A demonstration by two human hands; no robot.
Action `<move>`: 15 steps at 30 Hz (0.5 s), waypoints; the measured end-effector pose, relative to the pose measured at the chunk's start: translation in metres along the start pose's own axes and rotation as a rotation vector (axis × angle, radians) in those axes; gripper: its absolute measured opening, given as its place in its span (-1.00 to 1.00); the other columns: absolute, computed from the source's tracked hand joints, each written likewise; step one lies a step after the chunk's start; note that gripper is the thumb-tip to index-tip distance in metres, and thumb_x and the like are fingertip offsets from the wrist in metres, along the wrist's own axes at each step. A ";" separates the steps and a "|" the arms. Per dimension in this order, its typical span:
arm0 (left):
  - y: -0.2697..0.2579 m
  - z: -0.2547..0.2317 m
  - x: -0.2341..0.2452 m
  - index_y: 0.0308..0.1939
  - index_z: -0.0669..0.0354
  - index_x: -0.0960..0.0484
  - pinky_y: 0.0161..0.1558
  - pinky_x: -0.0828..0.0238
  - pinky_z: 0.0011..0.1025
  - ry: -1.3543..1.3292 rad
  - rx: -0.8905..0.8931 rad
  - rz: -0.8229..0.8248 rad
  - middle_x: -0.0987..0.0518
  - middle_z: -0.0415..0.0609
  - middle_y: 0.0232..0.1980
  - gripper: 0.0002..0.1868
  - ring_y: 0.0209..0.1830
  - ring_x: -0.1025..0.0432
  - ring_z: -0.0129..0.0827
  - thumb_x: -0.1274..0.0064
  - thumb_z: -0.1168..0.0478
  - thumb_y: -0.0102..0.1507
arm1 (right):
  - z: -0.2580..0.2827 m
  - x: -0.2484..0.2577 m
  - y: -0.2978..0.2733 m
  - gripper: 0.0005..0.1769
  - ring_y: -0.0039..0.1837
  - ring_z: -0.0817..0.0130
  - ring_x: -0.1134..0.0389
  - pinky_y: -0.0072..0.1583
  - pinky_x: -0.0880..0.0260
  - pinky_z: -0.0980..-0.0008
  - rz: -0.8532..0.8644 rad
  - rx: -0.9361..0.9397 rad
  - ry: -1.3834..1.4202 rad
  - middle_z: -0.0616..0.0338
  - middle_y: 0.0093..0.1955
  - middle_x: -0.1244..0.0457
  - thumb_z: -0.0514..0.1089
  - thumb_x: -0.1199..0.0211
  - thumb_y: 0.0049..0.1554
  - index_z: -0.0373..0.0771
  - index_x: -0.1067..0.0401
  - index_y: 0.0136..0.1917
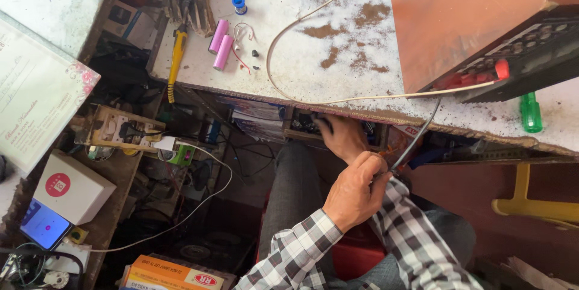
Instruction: The person uses a screwdriver to repeatedly tighten and loosen screws on the back panel of a wooden-cased electronic device. The person also uses pliers to strip the end of a wire and picks up screws from the workbench.
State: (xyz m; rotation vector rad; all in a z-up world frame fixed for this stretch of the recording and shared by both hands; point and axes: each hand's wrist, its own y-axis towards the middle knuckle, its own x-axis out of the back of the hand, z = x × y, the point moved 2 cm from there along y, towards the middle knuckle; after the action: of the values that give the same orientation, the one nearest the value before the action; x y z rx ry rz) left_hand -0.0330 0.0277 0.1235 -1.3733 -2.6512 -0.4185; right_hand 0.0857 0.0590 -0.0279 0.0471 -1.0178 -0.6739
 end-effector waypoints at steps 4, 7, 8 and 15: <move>0.002 -0.005 0.007 -0.18 0.26 -0.46 -0.16 -0.42 -0.15 0.042 -0.034 -0.013 -0.48 0.07 -0.16 -0.88 -0.16 -0.46 0.02 -0.11 0.36 0.31 | -0.002 -0.020 0.021 -0.56 -0.03 -0.13 -0.42 -0.04 -0.41 -0.05 0.291 -0.088 -0.278 -0.15 -0.06 -0.39 0.14 -0.25 0.12 -0.27 -0.57 0.01; 0.005 -0.006 0.010 -0.18 0.27 -0.47 -0.15 -0.42 -0.14 0.075 -0.049 -0.034 -0.49 0.06 -0.16 -0.89 -0.14 -0.46 0.01 -0.11 0.37 0.30 | -0.010 -0.041 0.022 -0.51 -0.03 -0.11 -0.43 -0.07 -0.43 -0.12 0.328 -0.100 -0.498 -0.12 -0.07 -0.39 0.21 -0.18 0.17 -0.27 -0.57 -0.04; 0.005 -0.006 0.010 -0.18 0.27 -0.47 -0.13 -0.42 -0.15 0.086 -0.056 -0.043 -0.49 0.06 -0.16 -0.89 -0.12 -0.47 0.00 -0.10 0.37 0.29 | -0.012 -0.049 0.020 -0.51 -0.02 -0.11 -0.43 -0.07 -0.43 -0.15 0.342 -0.093 -0.558 -0.10 -0.08 -0.40 0.21 -0.15 0.19 -0.26 -0.57 -0.06; 0.004 -0.005 0.013 -0.18 0.27 -0.46 -0.08 -0.43 -0.16 0.102 -0.086 -0.083 -0.50 0.05 -0.13 -0.88 -0.07 -0.46 -0.02 -0.10 0.38 0.30 | -0.032 -0.072 0.021 -0.61 0.06 -0.05 -0.41 0.05 -0.40 -0.10 0.464 -0.129 -0.543 -0.06 -0.01 -0.39 0.12 -0.14 0.25 -0.23 -0.55 -0.02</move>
State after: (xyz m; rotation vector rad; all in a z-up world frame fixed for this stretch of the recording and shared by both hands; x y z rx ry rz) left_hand -0.0374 0.0384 0.1319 -1.2313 -2.6418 -0.6021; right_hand 0.0968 0.1059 -0.0930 -0.4955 -1.4400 -0.3238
